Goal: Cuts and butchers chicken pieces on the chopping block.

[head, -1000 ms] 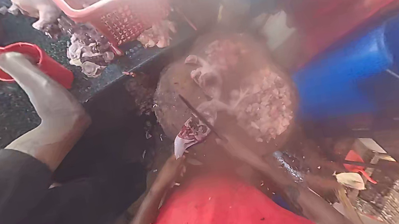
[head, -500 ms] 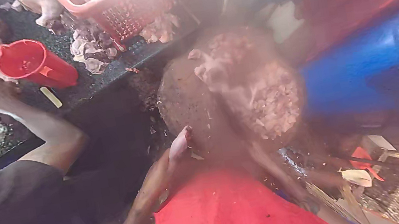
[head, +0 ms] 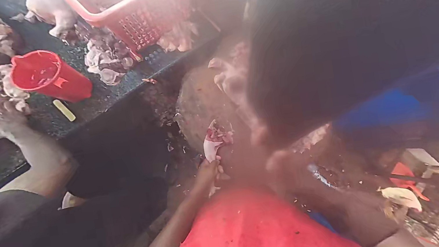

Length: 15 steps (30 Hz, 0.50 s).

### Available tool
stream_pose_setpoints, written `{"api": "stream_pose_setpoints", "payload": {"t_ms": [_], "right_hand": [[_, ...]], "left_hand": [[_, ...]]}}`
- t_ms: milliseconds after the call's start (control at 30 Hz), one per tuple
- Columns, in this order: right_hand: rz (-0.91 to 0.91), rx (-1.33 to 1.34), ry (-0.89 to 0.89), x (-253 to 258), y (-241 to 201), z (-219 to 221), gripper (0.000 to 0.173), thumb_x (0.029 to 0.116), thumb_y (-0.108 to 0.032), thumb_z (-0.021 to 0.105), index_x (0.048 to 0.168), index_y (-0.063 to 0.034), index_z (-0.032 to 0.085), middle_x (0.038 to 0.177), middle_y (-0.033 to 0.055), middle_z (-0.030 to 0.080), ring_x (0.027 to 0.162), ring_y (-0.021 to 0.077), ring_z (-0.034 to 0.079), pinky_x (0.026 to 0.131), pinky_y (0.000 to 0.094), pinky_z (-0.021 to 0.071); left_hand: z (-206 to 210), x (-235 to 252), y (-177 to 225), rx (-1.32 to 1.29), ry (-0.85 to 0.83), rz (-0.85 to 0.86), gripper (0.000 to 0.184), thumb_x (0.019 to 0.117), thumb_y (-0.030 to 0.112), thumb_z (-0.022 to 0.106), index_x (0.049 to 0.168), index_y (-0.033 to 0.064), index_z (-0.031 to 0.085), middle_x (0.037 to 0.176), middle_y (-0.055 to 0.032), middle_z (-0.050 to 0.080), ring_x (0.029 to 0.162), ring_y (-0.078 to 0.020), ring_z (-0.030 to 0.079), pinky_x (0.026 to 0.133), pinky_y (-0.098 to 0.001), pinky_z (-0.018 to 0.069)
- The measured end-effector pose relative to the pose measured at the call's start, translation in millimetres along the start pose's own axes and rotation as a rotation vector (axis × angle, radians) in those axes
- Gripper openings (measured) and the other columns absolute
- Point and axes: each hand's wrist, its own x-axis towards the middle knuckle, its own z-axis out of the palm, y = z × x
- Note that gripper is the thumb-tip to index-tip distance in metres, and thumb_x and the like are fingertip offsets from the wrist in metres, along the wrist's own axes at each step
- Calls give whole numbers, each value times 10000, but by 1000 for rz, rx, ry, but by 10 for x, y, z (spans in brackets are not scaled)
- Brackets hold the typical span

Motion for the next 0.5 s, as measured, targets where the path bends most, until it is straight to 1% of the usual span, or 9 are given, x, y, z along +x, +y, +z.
{"api": "stream_pose_setpoints", "payload": {"t_ms": [33, 67, 100, 133, 167, 233, 300, 433, 500], "right_hand": [[112, -121, -62, -270, 275, 171, 750, 1052, -654, 228, 1047, -33, 649, 822, 42, 655, 739, 83, 639, 696, 301, 574], [323, -182, -183, -523, 535, 325, 707, 1078, -554, 261, 1126, 28, 660, 879, 94, 682, 773, 137, 659, 734, 346, 581], [583, -197, -344, -709, 747, 431, 635, 1101, -475, 276, 1226, 41, 626, 955, 140, 685, 845, 207, 671, 808, 410, 573], [802, -212, -477, -798, 882, 493, 608, 1116, -460, 273, 1280, 27, 597, 1030, 180, 680, 936, 276, 675, 883, 480, 550], [930, -227, -548, -823, 928, 525, 600, 1117, -471, 276, 1298, 13, 582, 1062, 198, 672, 978, 312, 670, 912, 523, 533], [1006, -215, -606, -776, 897, 479, 614, 1112, -501, 266, 1264, 3, 581, 1033, 199, 651, 956, 317, 653, 892, 533, 522], [987, -168, -623, -708, 928, 419, 611, 1113, -497, 248, 1217, -6, 597, 970, 167, 624, 884, 278, 624, 837, 499, 520], [913, -226, -650, -671, 986, 583, 625, 1102, -516, 293, 1214, 12, 609, 1039, 206, 663, 979, 325, 663, 899, 550, 525], [925, -250, -685, -666, 967, 631, 663, 1089, -563, 288, 1285, -4, 583, 1133, 218, 665, 1070, 343, 661, 946, 576, 514]], "left_hand": [[-16, 4, -19, -4, -8, -1, 269, 1095, 149, 419, 1316, 11, 487, 696, -25, 582, 492, -92, 517, 463, -229, 451], [-32, 4, -26, -1, -13, 4, 265, 1095, 154, 423, 1307, 12, 494, 698, -21, 577, 497, -90, 512, 466, -229, 447], [-50, -29, -28, 13, -6, 6, 257, 1097, 167, 433, 1286, 12, 512, 700, -16, 575, 504, -88, 508, 471, -230, 442], [-93, -103, -22, 45, -1, -2, 255, 1100, 186, 441, 1263, 12, 531, 709, -11, 572, 517, -84, 504, 483, -232, 440], [-173, -214, -1, 91, -12, -11, 252, 1099, 192, 447, 1240, 12, 552, 721, -4, 569, 539, -80, 498, 505, -234, 434], [-417, -482, 29, 207, -96, -49, 222, 1088, 219, 477, 1187, 47, 577, 723, 24, 559, 557, -57, 494, 523, -226, 437], [-688, -698, 60, 287, -190, -85, 207, 1081, 250, 488, 1147, 85, 593, 698, 47, 542, 548, -44, 483, 520, -222, 443], [-1000, -1061, 232, 322, -189, -101, 154, 1036, 192, 507, 1096, 101, 615, 711, 64, 585, 603, -35, 554, 586, -229, 503], [-1087, -1260, 361, 342, -239, -135, 197, 1006, 255, 552, 1107, 118, 653, 833, 31, 684, 725, -62, 653, 684, -273, 578]]}}
